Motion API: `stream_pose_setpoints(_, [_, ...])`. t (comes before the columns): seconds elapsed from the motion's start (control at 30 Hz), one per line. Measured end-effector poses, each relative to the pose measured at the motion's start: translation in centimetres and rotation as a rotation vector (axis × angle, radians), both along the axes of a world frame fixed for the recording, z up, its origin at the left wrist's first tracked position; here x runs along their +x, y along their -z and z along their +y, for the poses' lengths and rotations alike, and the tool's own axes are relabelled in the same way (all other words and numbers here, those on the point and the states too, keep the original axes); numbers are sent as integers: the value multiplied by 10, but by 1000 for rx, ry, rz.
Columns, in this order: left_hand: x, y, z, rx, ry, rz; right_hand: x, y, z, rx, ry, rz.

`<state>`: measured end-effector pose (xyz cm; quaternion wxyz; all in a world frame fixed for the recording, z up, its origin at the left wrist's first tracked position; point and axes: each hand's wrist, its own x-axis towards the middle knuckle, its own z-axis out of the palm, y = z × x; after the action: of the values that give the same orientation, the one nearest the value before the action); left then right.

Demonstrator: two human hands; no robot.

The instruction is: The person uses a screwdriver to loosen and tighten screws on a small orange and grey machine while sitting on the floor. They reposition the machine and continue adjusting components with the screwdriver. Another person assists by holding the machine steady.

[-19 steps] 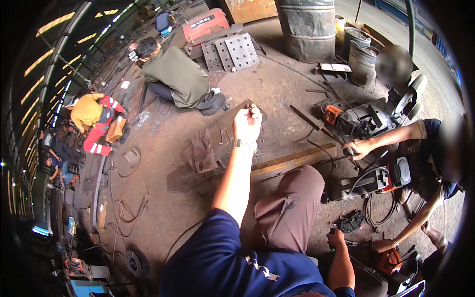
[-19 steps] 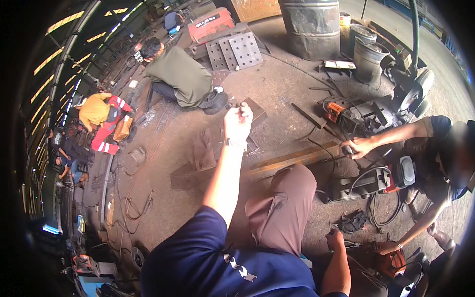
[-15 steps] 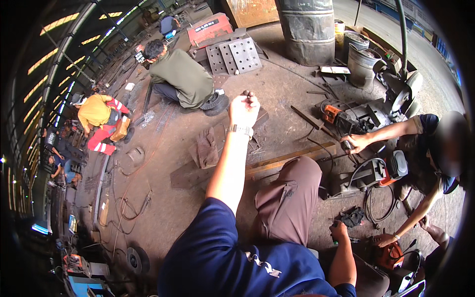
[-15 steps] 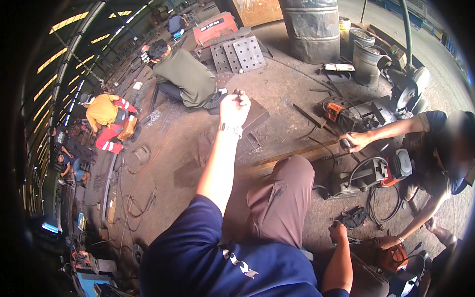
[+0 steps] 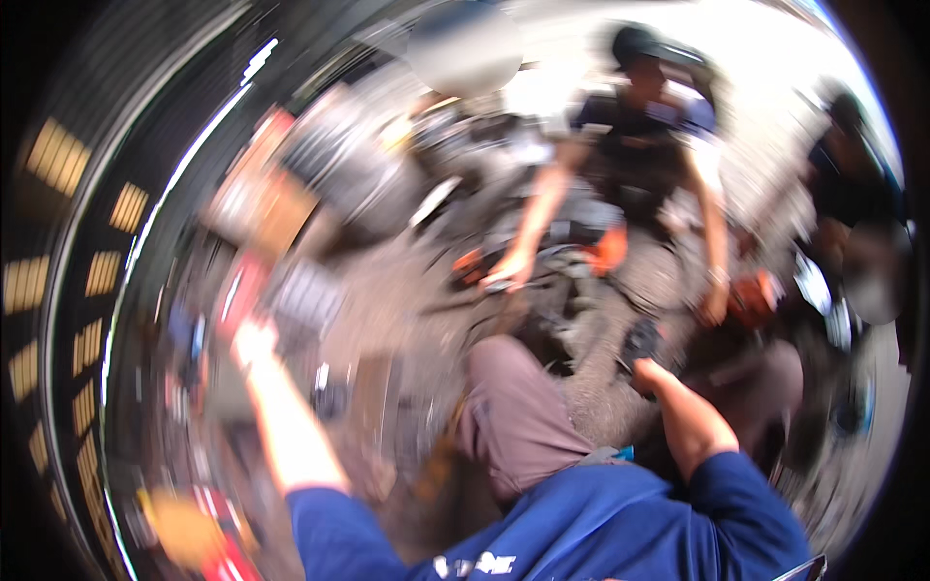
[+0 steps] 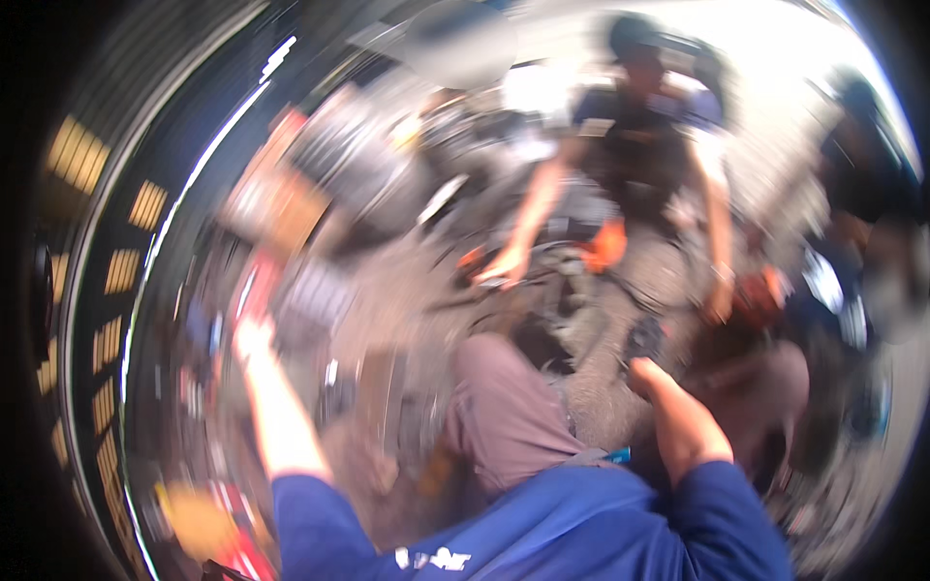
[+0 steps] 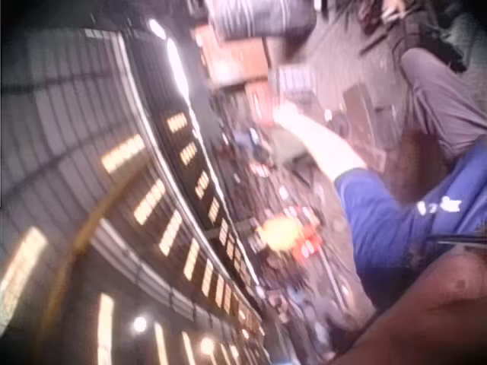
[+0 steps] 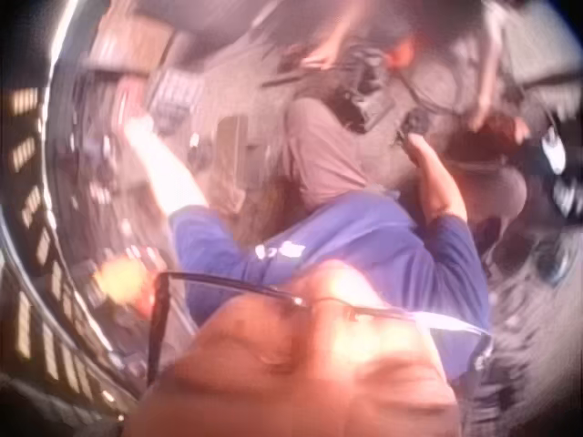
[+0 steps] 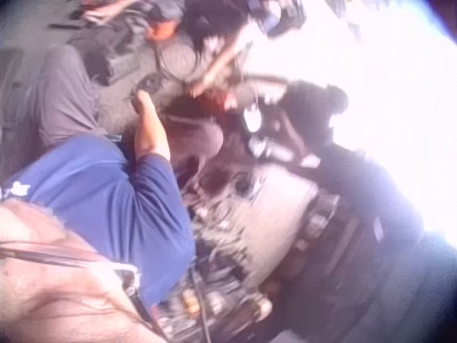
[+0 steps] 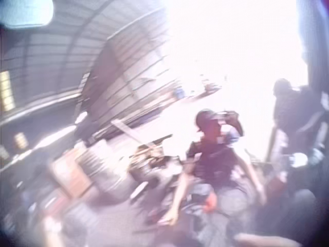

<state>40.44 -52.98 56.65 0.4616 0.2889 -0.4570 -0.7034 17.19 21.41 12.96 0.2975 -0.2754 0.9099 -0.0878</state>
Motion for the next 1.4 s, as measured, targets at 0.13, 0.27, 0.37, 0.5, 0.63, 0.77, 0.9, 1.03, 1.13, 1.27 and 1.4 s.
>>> stream_pose_setpoints(0.13, [55, -61, -26, -65, -277, -78, 26, -66, -13, 38, -14, -192])
stream_pose_setpoints(0.27, [-46, -32, 9, -173, -152, -241, 19, -32, 19, 106, -65, -126])
stream_pose_setpoints(0.37, [-62, -32, 33, -69, -176, 34, 18, -12, 20, 104, -91, -105])
stream_pose_setpoints(0.5, [-56, -34, 70, -21, -120, -47, 21, 0, 4, 99, -98, -124])
stream_pose_setpoints(0.63, [-35, -64, 57, -94, -164, -212, 22, 22, -17, 5, -38, -87])
stream_pose_setpoints(0.77, [-53, -54, 87, -118, -139, -309, 11, 52, -7, 58, -29, -142])
stream_pose_setpoints(0.9, [-41, -53, 97, -131, -225, -406, 18, 50, -13, -49, 224, -121])
stream_pose_setpoints(1.03, [-40, -34, 82, -113, -283, -314, 10, 6, -26, -196, 634, -237])
stream_pose_setpoints(1.13, [-58, -17, 118, -60, 391, -118, 20, -42, -44, -431, 905, -511])
stream_pose_setpoints(1.27, [-167, 55, 347, -90, 421, -243, 27, -28, -81, -608, 1215, -614])
stream_pose_setpoints(1.4, [-211, 133, 489, 189, 821, -245, 24, 27, -122, -854, 1370, -594])
